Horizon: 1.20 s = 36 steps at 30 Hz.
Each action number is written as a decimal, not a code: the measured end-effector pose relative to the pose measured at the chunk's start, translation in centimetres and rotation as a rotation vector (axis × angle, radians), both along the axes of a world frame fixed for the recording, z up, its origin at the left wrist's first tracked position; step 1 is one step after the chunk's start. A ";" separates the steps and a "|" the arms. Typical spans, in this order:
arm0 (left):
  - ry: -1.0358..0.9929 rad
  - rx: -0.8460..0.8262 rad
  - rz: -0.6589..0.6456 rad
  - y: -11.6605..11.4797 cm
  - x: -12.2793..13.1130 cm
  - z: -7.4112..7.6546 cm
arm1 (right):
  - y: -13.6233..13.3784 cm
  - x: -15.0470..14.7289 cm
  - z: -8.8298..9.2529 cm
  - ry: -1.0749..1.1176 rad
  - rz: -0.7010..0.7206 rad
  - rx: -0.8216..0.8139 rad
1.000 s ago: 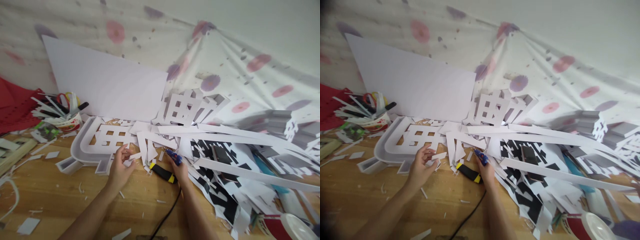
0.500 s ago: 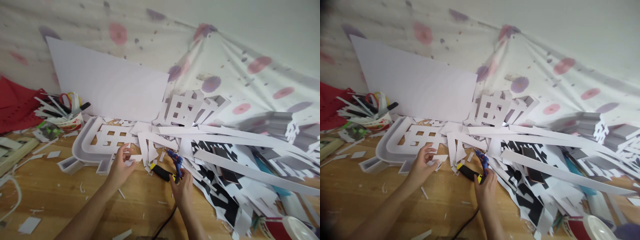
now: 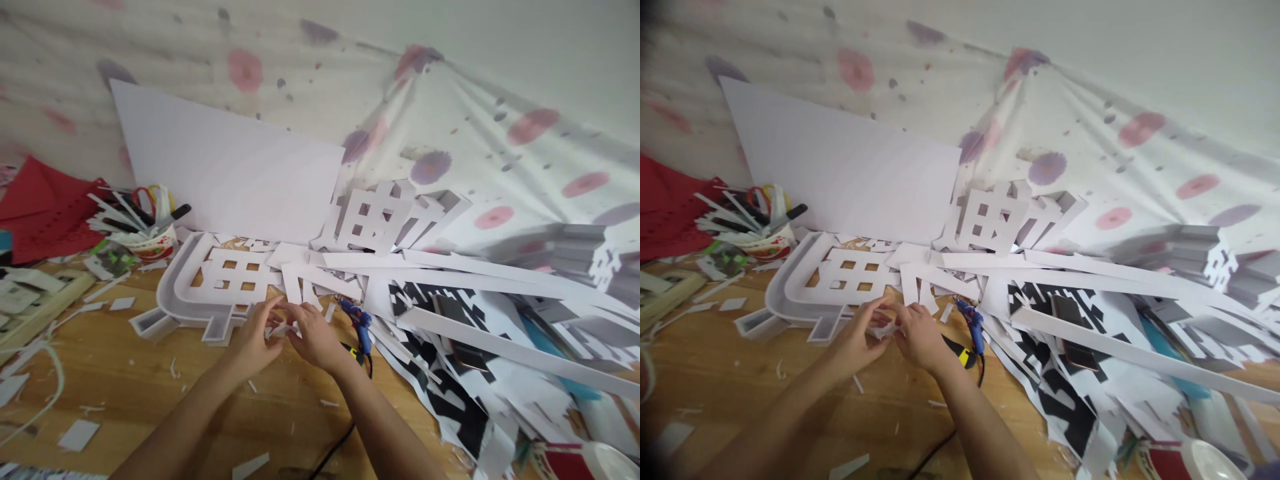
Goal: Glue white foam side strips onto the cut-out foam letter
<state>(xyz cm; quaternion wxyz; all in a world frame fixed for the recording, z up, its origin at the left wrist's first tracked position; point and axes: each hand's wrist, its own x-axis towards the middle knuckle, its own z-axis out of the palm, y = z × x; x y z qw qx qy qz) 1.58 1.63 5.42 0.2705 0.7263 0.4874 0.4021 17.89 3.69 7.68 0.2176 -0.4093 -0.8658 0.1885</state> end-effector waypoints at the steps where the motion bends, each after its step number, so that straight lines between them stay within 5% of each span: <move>1: 0.013 0.016 0.022 0.2 -0.6 0.1 | 0.2 0.1 0.2 0.007 0.004 0.000; 7: 0.303 0.139 0.307 2.0 -5.1 -1.2 | 1.0 1.2 1.6 0.069 -0.015 -0.078; 15: 0.543 0.102 0.121 1.8 -8.1 -2.5 | 2.5 0.4 2.1 0.148 0.059 -0.063; 20: 0.707 0.106 0.159 2.4 -7.8 -2.8 | 2.6 -0.1 1.0 0.220 -0.007 -0.052; 26: 0.625 0.206 0.265 3.6 -8.3 -3.2 | 2.3 0.8 0.9 0.313 -0.133 -0.048; 36: 0.392 0.199 0.345 4.0 -10.7 0.1 | 1.7 2.2 1.9 0.464 -0.208 -0.024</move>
